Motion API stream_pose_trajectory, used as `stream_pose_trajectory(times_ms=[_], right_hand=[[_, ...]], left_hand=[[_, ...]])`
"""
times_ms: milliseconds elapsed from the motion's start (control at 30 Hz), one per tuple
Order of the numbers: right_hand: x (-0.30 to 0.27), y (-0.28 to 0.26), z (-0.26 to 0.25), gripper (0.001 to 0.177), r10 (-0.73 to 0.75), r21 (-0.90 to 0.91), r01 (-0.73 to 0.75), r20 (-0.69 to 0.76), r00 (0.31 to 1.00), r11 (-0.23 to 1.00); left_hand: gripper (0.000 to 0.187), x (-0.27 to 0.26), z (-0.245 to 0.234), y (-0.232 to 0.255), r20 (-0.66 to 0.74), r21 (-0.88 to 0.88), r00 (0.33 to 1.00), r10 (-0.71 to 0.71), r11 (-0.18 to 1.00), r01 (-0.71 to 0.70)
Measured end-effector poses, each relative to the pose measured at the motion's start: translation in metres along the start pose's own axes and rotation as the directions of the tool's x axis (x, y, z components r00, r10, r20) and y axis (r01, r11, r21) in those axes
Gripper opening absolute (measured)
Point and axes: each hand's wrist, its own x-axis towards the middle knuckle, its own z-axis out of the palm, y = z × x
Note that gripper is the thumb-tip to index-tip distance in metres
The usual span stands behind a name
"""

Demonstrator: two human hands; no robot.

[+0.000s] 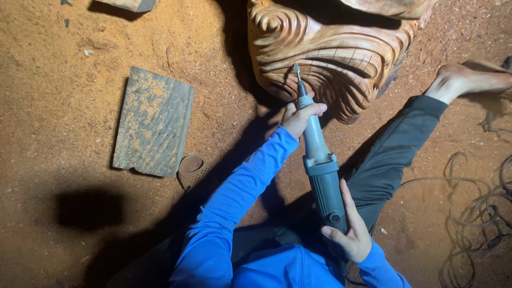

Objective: The person uses a rotary tool to carve intricate details into a large wooden sculpture while sitting on the ground.

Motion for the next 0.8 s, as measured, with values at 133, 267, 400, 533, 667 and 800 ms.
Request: stream_pose_trajectory(times_ms=[133,267,400,533,667,800], right_hand=[[0.000,-0.002,0.000,0.115,0.028,0.038,-0.027,-0.005,1.000,0.999],[-0.002,-0.007,-0.001,0.114,-0.015,0.010,0.015,-0.011,1.000,1.000],[-0.007,-0.013,-0.001,0.115,0.019,0.012,-0.019,-0.049,0.999,1.000],[-0.007,-0.016,-0.003,0.115,0.037,0.036,-0.035,-0.050,0.998,0.999],[-0.004,-0.022,-0.005,0.116,0.072,0.074,-0.070,-0.020,0.997,0.995],[-0.003,-0.023,-0.008,0.116,0.059,0.031,-0.059,0.007,0.998,0.998]], left_hand=[[0.023,-0.003,0.007,0.005,-0.021,-0.018,1.000,-0.009,1.000,0.009],[0.032,-0.019,0.014,0.029,-0.088,0.029,0.984,-0.156,0.987,0.159],[0.037,-0.019,0.020,0.032,-0.028,0.048,0.992,-0.126,0.991,0.127],[0.051,-0.024,0.022,0.041,-0.075,0.034,0.975,-0.211,0.976,0.214],[0.083,-0.021,0.017,0.039,-0.102,-0.052,0.974,-0.203,0.979,0.199],[0.022,-0.009,0.010,0.017,-0.079,0.010,0.992,-0.100,0.995,0.101]])
